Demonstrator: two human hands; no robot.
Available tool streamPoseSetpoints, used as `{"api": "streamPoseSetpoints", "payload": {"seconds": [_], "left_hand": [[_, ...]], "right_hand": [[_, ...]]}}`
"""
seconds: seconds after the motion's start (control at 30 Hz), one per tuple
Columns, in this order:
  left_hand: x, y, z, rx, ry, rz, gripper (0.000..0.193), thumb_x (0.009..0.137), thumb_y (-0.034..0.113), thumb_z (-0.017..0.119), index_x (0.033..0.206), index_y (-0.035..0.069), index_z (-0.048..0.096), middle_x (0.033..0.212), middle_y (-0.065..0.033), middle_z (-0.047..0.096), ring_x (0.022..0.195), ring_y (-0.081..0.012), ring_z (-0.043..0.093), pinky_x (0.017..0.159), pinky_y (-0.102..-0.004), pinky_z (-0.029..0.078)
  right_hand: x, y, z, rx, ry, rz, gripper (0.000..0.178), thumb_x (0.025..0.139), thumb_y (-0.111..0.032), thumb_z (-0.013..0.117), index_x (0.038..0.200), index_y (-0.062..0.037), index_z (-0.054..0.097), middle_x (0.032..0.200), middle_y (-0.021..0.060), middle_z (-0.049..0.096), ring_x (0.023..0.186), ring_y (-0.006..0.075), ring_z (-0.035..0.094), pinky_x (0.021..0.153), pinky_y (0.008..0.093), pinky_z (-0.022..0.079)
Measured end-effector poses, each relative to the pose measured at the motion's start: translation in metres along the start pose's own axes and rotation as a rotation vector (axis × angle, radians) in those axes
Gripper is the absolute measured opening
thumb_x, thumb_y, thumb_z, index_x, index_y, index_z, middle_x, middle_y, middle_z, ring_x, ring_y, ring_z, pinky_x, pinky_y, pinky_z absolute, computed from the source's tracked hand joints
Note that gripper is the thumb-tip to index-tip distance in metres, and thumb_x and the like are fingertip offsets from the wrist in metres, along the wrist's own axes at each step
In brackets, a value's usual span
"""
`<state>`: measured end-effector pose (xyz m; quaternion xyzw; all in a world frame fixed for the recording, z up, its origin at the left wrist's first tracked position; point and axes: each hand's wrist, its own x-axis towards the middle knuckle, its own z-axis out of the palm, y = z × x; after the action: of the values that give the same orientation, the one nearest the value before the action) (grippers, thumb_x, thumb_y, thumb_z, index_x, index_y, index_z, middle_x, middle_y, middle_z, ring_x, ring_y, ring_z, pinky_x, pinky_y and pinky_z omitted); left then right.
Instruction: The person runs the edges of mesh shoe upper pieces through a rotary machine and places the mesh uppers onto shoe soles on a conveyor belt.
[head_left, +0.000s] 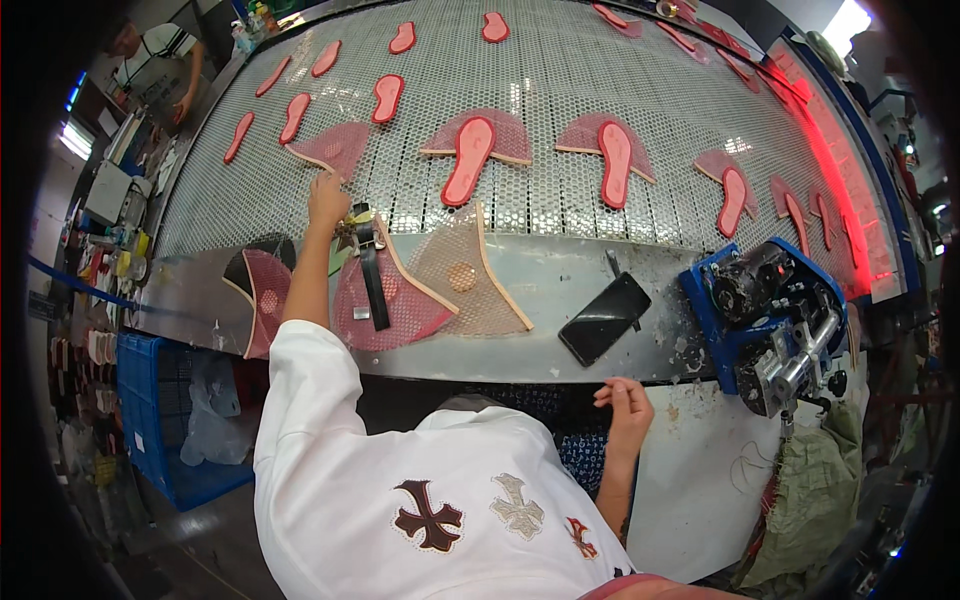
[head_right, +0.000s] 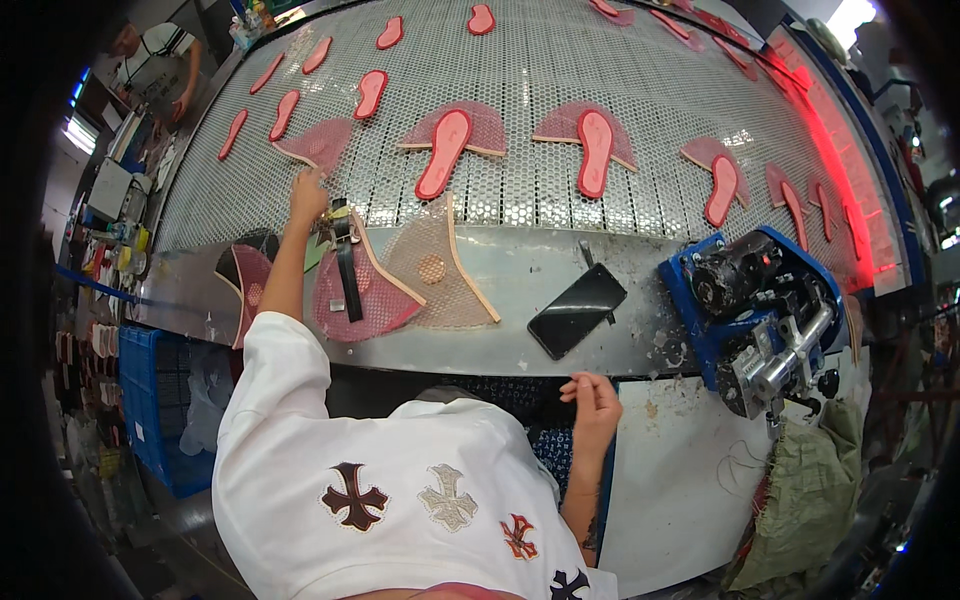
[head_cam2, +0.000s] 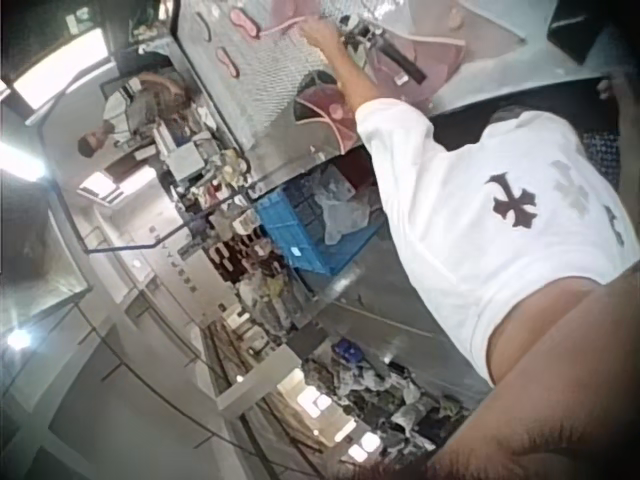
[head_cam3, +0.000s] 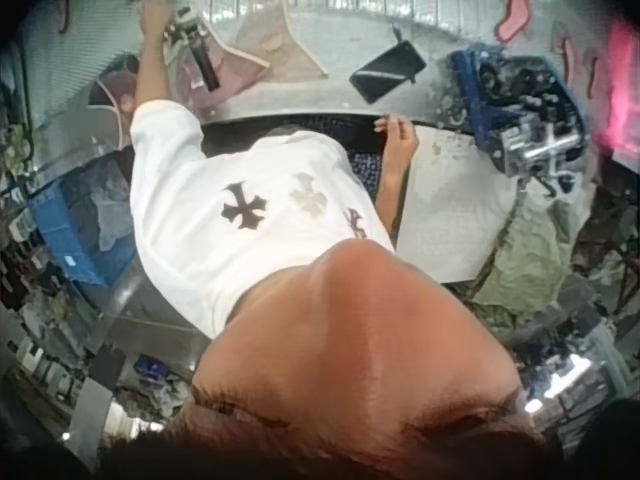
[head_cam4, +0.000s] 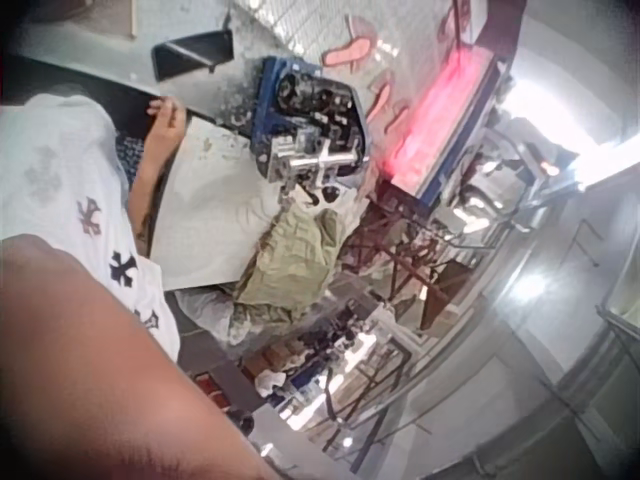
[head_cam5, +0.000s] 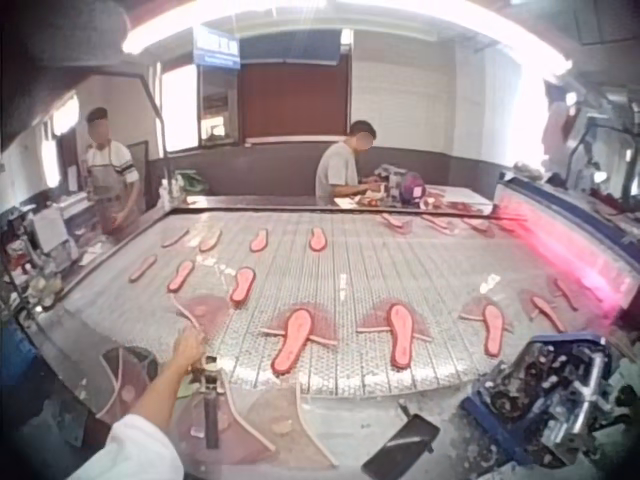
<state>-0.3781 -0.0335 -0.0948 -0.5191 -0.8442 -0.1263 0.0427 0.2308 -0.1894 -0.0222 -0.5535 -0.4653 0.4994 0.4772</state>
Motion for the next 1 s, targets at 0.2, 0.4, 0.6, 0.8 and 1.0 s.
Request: {"api": "streamPoseSetpoints", "payload": {"seconds": [0.2, 0.4, 0.6, 0.8, 1.0], "left_hand": [[0.028, 0.034, 0.006, -0.062, 0.184, 0.049, 0.048, 0.078, 0.008, 0.053, 0.126, 0.003, 0.053, 0.130, -0.0204, 0.050, 0.118, -0.0435, 0.046, 0.101, -0.0487, 0.039], [0.060, -0.014, 0.036, -0.107, 0.247, 0.032, 0.048, 0.080, 0.009, 0.053, 0.128, 0.006, 0.051, 0.129, -0.0174, 0.050, 0.118, -0.0427, 0.046, 0.098, -0.0505, 0.041], [0.074, 0.036, 0.013, 0.052, -0.107, -0.167, 0.034, 0.083, 0.015, 0.050, 0.114, 0.012, 0.064, 0.121, -0.0148, 0.059, 0.113, -0.0385, 0.053, 0.092, -0.0498, 0.045], [0.116, 0.038, 0.011, -0.155, -0.212, -0.216, 0.029, 0.082, 0.021, 0.051, 0.102, 0.012, 0.069, 0.112, -0.0179, 0.064, 0.108, -0.0381, 0.057, 0.087, -0.0506, 0.047], [0.143, 0.084, 0.022, 0.022, 0.208, -0.094, 0.046, 0.086, 0.037, 0.054, 0.121, 0.008, 0.057, 0.113, -0.0198, 0.061, 0.108, -0.0392, 0.056, 0.090, -0.0495, 0.045]], "right_hand": [[0.003, -0.009, 0.064, -0.554, -0.019, -0.370, 0.036, 0.080, -0.001, 0.062, 0.115, -0.0026, 0.058, 0.122, 0.0154, 0.052, 0.116, 0.0335, 0.049, 0.099, 0.0414, 0.039], [0.025, 0.030, 0.088, -0.877, 0.037, -0.769, 0.045, 0.077, -0.006, 0.063, 0.121, -0.0019, 0.054, 0.127, 0.0169, 0.052, 0.126, 0.0338, 0.045, 0.108, 0.0475, 0.032], [0.029, 0.045, 0.083, -0.823, -0.084, -0.785, 0.049, 0.075, -0.017, 0.058, 0.122, -0.0016, 0.056, 0.131, 0.0176, 0.054, 0.126, 0.0343, 0.049, 0.109, 0.0519, 0.030], [0.029, 0.054, 0.087, -1.021, -0.014, -0.845, 0.051, 0.077, -0.035, 0.053, 0.119, -0.0053, 0.058, 0.128, 0.0144, 0.058, 0.123, 0.0294, 0.053, 0.112, 0.0560, 0.021], [0.030, 0.056, 0.088, -1.073, 0.025, -0.842, 0.052, 0.080, -0.043, 0.048, 0.115, -0.0067, 0.059, 0.123, 0.0121, 0.062, 0.120, 0.0266, 0.056, 0.114, 0.0559, 0.015]]}}
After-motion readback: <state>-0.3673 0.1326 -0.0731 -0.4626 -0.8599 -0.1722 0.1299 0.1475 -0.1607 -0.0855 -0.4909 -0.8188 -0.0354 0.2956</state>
